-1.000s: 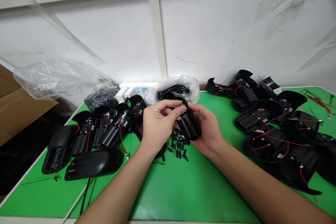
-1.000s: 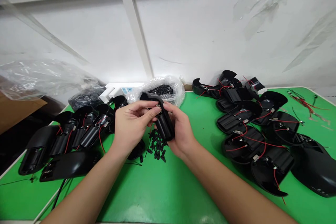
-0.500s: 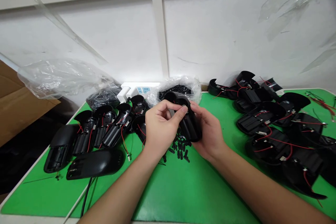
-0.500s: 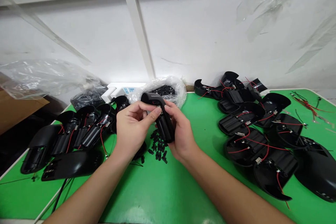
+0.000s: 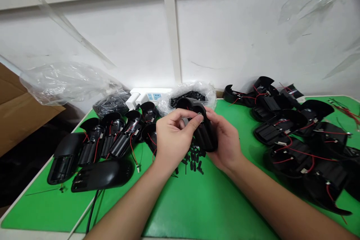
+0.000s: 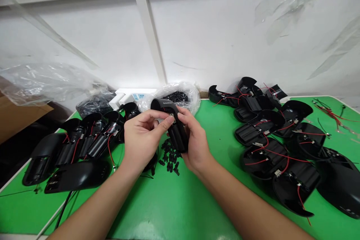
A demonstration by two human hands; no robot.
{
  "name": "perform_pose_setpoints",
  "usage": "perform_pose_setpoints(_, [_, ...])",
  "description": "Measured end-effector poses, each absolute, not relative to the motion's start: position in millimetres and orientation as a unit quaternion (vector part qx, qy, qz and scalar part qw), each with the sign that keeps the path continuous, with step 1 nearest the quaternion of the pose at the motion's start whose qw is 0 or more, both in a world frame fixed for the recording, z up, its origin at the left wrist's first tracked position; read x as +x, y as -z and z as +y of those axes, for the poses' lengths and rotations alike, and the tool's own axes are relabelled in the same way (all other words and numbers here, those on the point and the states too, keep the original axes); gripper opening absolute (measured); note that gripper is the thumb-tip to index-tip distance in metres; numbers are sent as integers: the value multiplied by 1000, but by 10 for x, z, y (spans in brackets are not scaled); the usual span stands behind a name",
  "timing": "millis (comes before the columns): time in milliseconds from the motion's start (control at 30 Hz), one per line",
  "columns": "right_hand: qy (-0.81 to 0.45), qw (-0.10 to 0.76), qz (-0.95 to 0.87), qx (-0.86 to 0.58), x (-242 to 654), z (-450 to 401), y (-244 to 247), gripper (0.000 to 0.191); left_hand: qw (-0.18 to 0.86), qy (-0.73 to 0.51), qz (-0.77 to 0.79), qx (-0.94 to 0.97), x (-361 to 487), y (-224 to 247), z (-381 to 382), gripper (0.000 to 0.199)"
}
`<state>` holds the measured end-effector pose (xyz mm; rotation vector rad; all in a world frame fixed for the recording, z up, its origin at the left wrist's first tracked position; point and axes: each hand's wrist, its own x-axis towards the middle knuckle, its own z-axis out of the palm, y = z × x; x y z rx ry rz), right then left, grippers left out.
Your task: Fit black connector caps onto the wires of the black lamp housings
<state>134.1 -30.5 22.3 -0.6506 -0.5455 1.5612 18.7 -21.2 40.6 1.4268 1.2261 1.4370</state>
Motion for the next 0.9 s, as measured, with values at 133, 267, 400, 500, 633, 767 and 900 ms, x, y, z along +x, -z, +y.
perform_pose_setpoints(133, [-676,636,-244,-281,1345,-307,-210,23,381,-563,481,553,189,-399,-200,18])
perform_pose_setpoints(267, [-673,639,-256,-272,1344,-306,-177,21,389,-559,479,554,183,-386,-189,19])
perform_pose_setpoints(400, [-660,642,-275,-276,1348,-294,-165,22,391,-559,478,553,195,-374,-204,20])
perform_pose_setpoints(500, [-671,638,-264,-270,1346,-290,-198,21,401,-566,469,547,219,-389,-233,21])
perform_pose_setpoints(633, [-705,623,-198,-275,1335,-294,-246,20,402,-583,451,544,241,-394,-243,26])
perform_pose_setpoints(767, [-724,604,-170,-286,1347,-283,-231,18,364,-582,448,573,232,-340,-227,24])
perform_pose_setpoints(900, [-730,599,-145,-296,1363,-262,-231,18,306,-558,433,638,188,-287,-226,23])
